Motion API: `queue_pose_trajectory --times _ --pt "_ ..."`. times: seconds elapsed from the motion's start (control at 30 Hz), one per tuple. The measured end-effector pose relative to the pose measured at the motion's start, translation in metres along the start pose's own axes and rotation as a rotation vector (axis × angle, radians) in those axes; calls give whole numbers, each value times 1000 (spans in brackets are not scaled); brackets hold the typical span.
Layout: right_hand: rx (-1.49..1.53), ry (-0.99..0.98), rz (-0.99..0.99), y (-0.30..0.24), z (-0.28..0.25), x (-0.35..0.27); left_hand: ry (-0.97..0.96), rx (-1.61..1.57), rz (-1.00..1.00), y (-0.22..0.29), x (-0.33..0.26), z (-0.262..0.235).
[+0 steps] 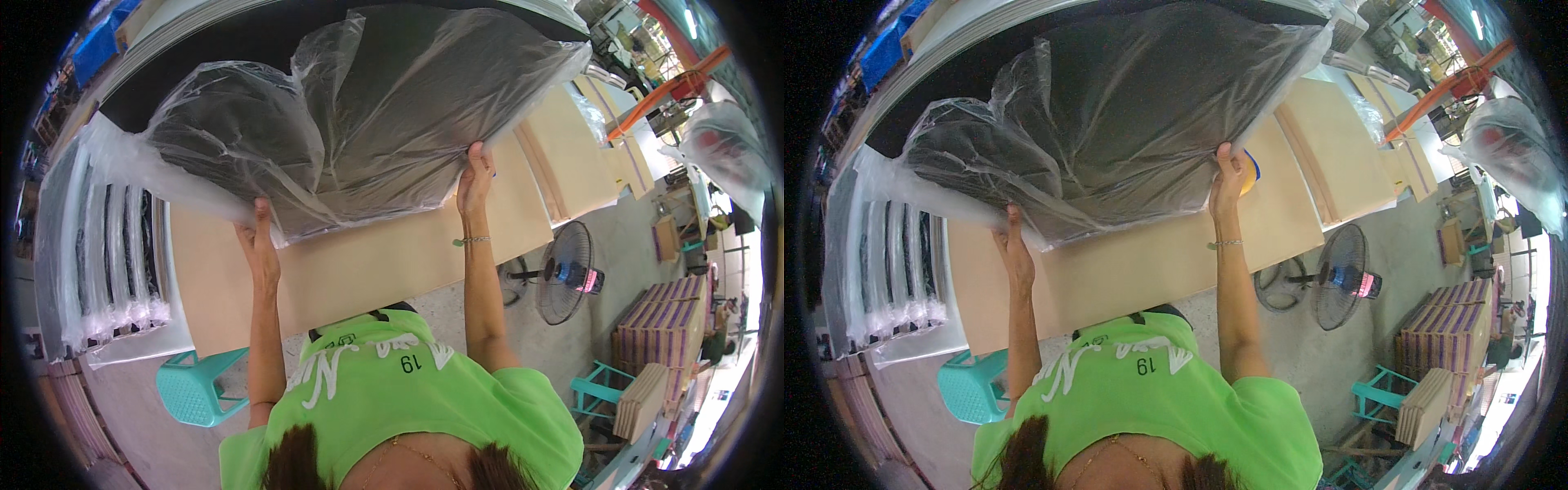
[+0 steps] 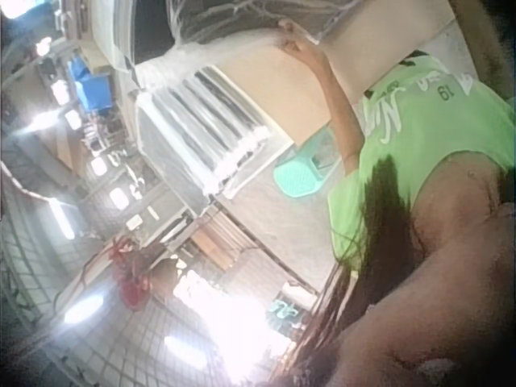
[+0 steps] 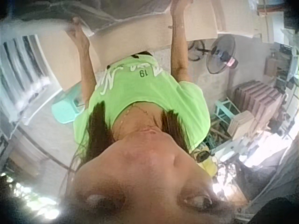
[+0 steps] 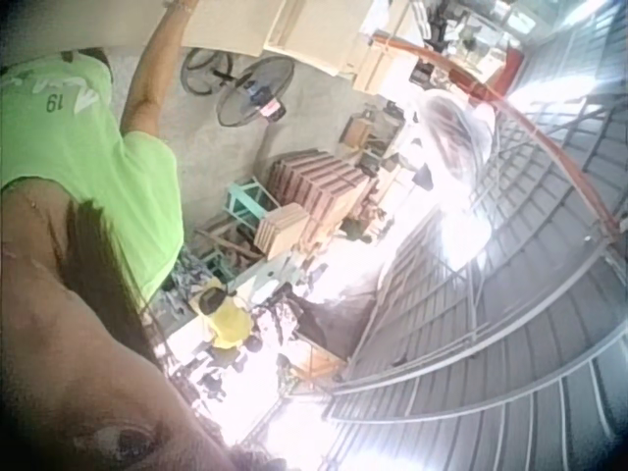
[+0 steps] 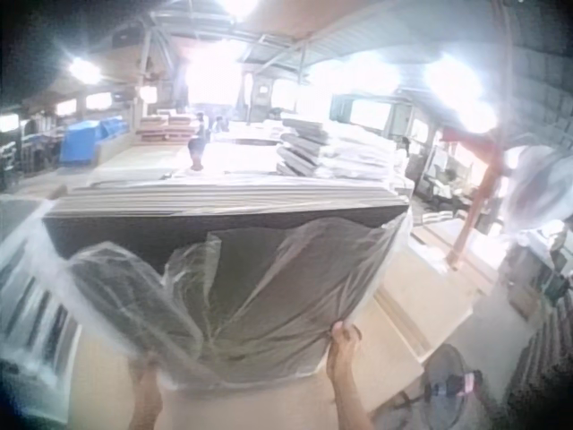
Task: The person wraps black panels in plastic sheets and brown paper, then secures the paper with clear tape using a tape dispenser.
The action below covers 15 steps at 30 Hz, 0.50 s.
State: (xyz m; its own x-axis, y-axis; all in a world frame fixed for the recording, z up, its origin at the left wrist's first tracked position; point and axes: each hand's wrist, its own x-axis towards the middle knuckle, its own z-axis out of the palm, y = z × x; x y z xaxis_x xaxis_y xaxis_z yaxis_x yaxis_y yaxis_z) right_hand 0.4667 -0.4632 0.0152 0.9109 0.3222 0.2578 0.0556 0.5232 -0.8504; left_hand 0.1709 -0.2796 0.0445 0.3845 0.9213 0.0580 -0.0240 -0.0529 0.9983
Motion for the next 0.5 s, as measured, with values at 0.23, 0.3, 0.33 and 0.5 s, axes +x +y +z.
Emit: queue_pose_trajectory --times 0.23,0.3,0.33,0.5 --pt "24 63 -101 8 12 0 37 2 169 9 5 0" --pt "6 29 -94 2 7 4 58 34 187 26 5 2" --pt "8 -16 -69 -9 5 5 75 31 178 37 5 4" --pt "-133 -154 62 -30 15 -2 102 28 190 30 12 0"
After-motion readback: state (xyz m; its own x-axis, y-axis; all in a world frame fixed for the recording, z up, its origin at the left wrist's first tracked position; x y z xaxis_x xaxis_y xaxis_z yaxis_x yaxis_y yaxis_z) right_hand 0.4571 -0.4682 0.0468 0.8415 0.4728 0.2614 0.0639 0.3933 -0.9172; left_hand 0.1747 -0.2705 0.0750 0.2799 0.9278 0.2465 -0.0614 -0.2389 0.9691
